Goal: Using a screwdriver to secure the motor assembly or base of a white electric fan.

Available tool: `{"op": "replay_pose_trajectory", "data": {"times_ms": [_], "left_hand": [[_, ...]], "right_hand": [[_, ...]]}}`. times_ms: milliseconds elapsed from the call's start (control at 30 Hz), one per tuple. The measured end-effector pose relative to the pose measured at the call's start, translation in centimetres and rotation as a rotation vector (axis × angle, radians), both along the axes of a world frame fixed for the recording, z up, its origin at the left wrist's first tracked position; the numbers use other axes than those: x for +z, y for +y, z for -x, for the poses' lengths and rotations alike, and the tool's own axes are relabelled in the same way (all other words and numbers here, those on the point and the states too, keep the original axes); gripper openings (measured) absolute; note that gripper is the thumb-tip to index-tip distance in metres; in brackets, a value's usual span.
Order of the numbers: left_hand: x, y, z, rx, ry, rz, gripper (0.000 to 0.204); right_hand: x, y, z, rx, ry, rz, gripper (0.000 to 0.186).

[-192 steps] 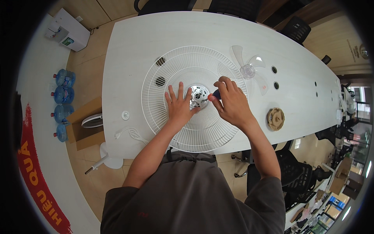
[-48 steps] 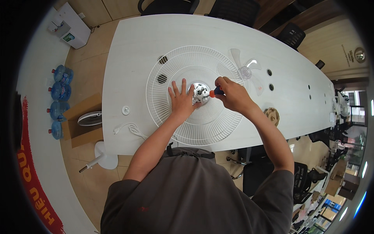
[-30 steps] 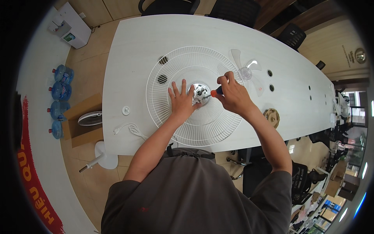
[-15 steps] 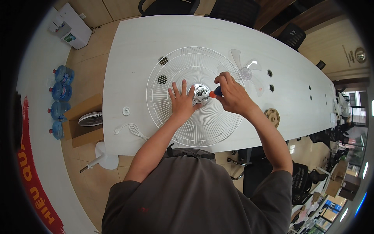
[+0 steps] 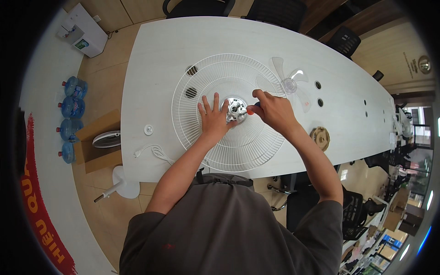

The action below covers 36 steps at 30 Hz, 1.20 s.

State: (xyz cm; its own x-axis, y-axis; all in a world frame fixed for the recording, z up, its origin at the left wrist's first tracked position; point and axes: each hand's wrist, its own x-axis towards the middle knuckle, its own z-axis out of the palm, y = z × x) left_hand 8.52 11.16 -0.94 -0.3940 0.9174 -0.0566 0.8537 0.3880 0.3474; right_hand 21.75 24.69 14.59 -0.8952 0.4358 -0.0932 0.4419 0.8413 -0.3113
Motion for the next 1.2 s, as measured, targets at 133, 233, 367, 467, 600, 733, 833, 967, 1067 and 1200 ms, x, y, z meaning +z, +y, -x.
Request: {"op": "replay_pose_trajectory", "data": {"times_ms": [133,233,367,467,600,733,833,967,1067,1200], "left_hand": [[-0.3,0.0,-0.2,-0.006,0.025,-0.009,0.090],[-0.2,0.0,0.0,-0.007,-0.003,-0.011,0.090],[0.0,0.1,0.0,-0.003,-0.016,-0.017,0.090],[0.0,0.0,0.2,0.001,-0.018,-0.018,0.091],[-0.3,0.0,0.1,-0.010,-0.002,-0.020,0.090],[-0.3,0.0,0.1,-0.006,-0.007,-0.015,0.090],[-0.3,0.1,0.1,-0.005,-0.016,-0.005,0.091],[-0.2,0.1,0.2,-0.005,-0.036,-0.007,0.091],[-0.3,0.0,0.2,0.000,-0.030,-0.028,0.090],[-0.4,0.1,0.1,-0.002,-0.022,-0.039,0.090]], "right_hand": [[0.1,-0.9,-0.8,-0.113,-0.002,-0.162,0.039],[-0.9,0.7,-1.2,0.198,0.410,0.008,0.041],[-1.3,0.3,-1.5,0.078,0.249,0.207,0.046],[-1.1,-0.7,-0.5,-0.184,-0.129,-0.003,0.044],[-2.4,-0.1,-1.0,-0.025,0.286,-0.236,0.038],[-2.1,0.1,-1.4,-0.092,-0.052,-0.187,0.036],[-2.1,0.4,-1.9,-0.065,-0.003,-0.107,0.029],[-0.7,-0.4,-2.3,-0.048,0.117,0.090,0.024],[-0.8,-0.1,-2.8,0.080,0.128,0.119,0.026],[-0.3,-0.5,-1.8,0.031,-0.023,0.004,0.031]]}}
